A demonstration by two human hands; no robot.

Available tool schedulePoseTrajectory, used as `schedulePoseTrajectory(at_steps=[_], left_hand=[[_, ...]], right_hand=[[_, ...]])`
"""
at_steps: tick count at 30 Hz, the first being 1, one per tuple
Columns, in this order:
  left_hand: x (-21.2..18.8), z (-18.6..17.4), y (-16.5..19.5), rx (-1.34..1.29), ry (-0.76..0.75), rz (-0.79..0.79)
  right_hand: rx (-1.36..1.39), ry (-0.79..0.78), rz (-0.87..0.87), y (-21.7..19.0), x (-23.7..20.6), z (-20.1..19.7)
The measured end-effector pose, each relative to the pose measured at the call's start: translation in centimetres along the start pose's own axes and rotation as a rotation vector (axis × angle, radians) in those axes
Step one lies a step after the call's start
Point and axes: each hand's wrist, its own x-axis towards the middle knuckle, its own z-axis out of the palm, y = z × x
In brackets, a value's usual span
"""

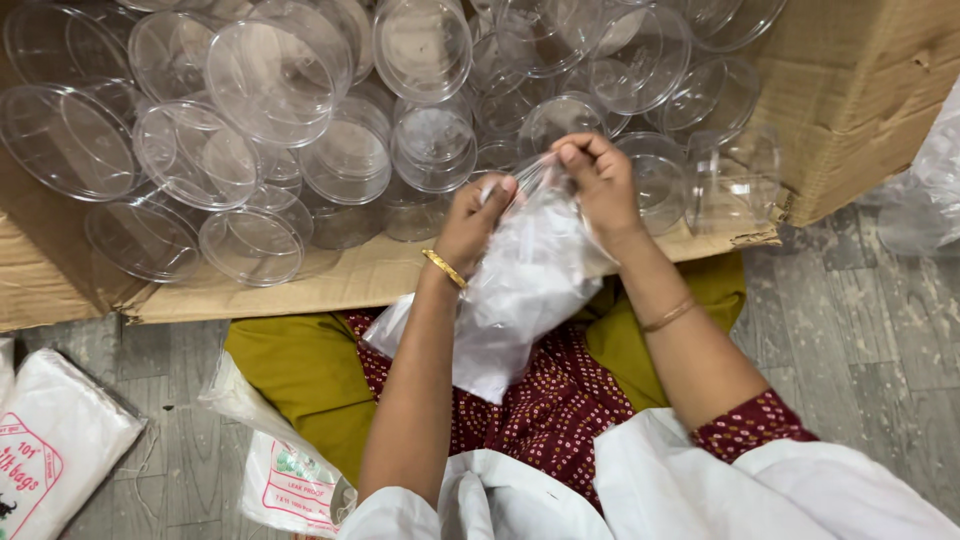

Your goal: The person sits on the floor in front of a large cardboard box filled with clear plastic containers. They open a plastic bag, place containers into it one at a time, and occasionally reach into the box to gather more containers, filling several bags over the episode.

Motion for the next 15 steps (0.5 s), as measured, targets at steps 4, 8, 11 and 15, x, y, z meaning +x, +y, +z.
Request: schedulePoseTrajectory(at_steps=[4, 8, 11, 15], left_hand=[[-0.1, -0.7, 1.3, -0.119, 0.105, -0.164], [0.9, -3.1, 2.7, -0.252, 0.218, -0.212], [2.3, -4.4, 3.6, 0.141, 0.095, -0.124], [6.2, -2.4, 3.6, 0.981, 0.202, 0.158]], right_hand=[[0.117, -0.111, 0.426, 0.7, -0.6, -2.9], [0.594, -0.101, 0.330, -0.7, -1.4, -4.6], [0.645, -0.028, 0.115, -3.3, -0.5, -4.9], [-0.457, 0.180, 0.023, -5.8, 2.6, -3.7]])
